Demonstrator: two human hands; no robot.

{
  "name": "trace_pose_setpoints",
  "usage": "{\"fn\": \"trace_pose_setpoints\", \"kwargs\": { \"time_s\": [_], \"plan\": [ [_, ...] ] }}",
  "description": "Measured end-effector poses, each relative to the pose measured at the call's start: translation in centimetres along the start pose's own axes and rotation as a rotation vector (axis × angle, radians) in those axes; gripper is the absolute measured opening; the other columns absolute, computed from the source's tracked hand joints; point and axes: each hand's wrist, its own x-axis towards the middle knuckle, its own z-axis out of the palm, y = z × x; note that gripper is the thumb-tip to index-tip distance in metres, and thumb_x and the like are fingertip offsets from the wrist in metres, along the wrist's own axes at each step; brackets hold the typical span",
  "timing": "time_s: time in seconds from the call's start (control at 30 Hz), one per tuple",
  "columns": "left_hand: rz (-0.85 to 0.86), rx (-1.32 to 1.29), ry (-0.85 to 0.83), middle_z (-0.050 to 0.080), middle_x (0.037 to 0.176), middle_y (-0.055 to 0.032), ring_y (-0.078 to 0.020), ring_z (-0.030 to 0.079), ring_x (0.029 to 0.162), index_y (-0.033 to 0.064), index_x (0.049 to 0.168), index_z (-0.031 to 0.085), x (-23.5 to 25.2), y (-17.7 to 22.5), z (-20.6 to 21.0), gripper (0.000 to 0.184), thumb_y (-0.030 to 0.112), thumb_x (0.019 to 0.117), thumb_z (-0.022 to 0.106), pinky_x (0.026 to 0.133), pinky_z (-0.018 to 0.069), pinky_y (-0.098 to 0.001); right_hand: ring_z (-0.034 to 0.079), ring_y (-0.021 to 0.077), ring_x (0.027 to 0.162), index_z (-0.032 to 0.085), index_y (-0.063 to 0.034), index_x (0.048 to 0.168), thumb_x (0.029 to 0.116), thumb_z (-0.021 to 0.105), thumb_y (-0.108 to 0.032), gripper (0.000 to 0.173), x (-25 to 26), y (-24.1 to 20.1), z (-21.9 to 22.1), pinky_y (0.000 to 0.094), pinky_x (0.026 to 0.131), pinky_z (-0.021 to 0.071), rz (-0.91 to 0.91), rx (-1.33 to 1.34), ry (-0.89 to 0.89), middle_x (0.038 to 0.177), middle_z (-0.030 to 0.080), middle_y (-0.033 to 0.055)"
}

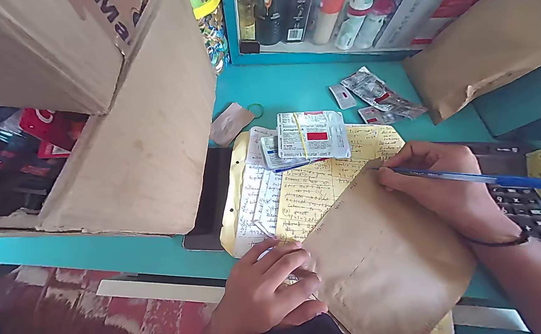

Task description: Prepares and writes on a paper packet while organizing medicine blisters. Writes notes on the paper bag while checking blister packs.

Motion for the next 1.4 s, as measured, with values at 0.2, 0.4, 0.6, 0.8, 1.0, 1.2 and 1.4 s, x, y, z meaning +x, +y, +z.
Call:
{"fn": "trace_pose_setpoints", "kwargs": {
  "time_s": [0.2, 0.4, 0.6, 0.8, 1.0, 1.2, 1.4],
  "plan": [
    [0.0, 0.003, -0.002, 0.072, 0.112, -0.003, -0.0158, 0.064, 0.119, 0.0229, 0.103, 0.072, 0.0, 0.0, 0.0, 0.033, 0.048, 0.1036, 0.052, 0.109, 0.0451, -0.033, 0.061, 0.0042, 0.055, 0.063, -0.0122, 0.085, 0.0825, 0.077, -0.014, 0.015, -0.1, 0.0, 0.0, 0.0227, 0.051, 0.0501, -0.016, 0.001, 0.011, 0.066, 0.065, -0.0034],
    [-0.002, 0.0, 0.005, 0.072, 0.112, -0.0032, -0.0154, 0.064, 0.119, 0.0226, 0.103, 0.073, -0.1, 0.0, 0.0, 0.033, 0.047, 0.1044, 0.05, 0.11, 0.0451, -0.0332, 0.061, 0.0051, 0.053, 0.064, -0.0108, 0.087, 0.0833, 0.077, -0.009, 0.014, 0.0, -0.2, 0.1, 0.0232, 0.05, 0.0502, 0.031, 0.014, 0.024, 0.065, 0.065, -0.002],
    [-0.012, -0.007, 0.011, 0.072, 0.11, -0.0035, -0.0161, 0.064, 0.119, 0.0221, 0.101, 0.072, 0.0, 0.1, 0.0, 0.032, 0.046, 0.104, 0.052, 0.11, 0.0447, -0.0331, 0.06, 0.0071, 0.054, 0.064, -0.0092, 0.087, 0.084, 0.077, -0.01, 0.014, -0.1, -0.4, 0.2, 0.0256, 0.051, 0.0498, 0.055, -0.029, 0.043, 0.066, 0.064, -0.0005],
    [-0.017, -0.018, 0.027, 0.073, 0.111, -0.004, -0.0164, 0.065, 0.118, 0.0207, 0.1, 0.074, 0.0, 0.2, -0.1, 0.033, 0.045, 0.1044, 0.052, 0.11, 0.0455, -0.033, 0.06, 0.0086, 0.056, 0.064, -0.009, 0.087, 0.0835, 0.076, -0.015, 0.013, -0.1, -0.3, 0.5, 0.0307, 0.054, 0.049, 0.057, -0.059, 0.071, 0.068, 0.064, 0.0001],
    [-0.028, -0.02, 0.034, 0.074, 0.113, -0.0055, -0.019, 0.066, 0.118, 0.0204, 0.098, 0.075, 0.1, 0.3, 0.0, 0.032, 0.044, 0.1035, 0.054, 0.108, 0.048, -0.0341, 0.063, 0.0145, 0.061, 0.065, -0.0065, 0.09, 0.0837, 0.077, -0.015, 0.016, 0.0, -0.3, 0.5, 0.0391, 0.059, 0.0519, 0.074, -0.12, 0.073, 0.073, 0.066, 0.0051],
    [-0.052, 0.046, -0.007, 0.072, 0.124, -0.0095, -0.0243, 0.065, 0.122, 0.0201, 0.109, 0.077, 0.5, 0.5, 0.1, 0.04, 0.048, 0.1043, 0.048, 0.106, 0.0489, -0.0359, 0.062, -0.007, 0.069, 0.065, -0.0173, 0.094, 0.0884, 0.071, -0.029, 0.014, -4.2, -4.5, 1.0, 0.0133, 0.06, 0.0532, -0.255, 0.162, -0.043, 0.081, 0.067, -0.0158],
    [-0.046, 0.028, 0.033, 0.071, 0.106, -0.0113, -0.0244, 0.067, 0.107, 0.0166, 0.103, 0.076, 0.6, 0.5, -0.1, 0.041, 0.047, 0.1046, 0.048, 0.099, 0.0506, -0.0345, 0.064, -0.0084, 0.075, 0.062, -0.0165, 0.096, 0.0922, 0.069, -0.019, 0.008, -9.9, -8.4, 5.0, 0.0107, 0.066, 0.0572, -0.161, 0.475, -0.352, 0.088, 0.068, -0.0154]
  ]
}}
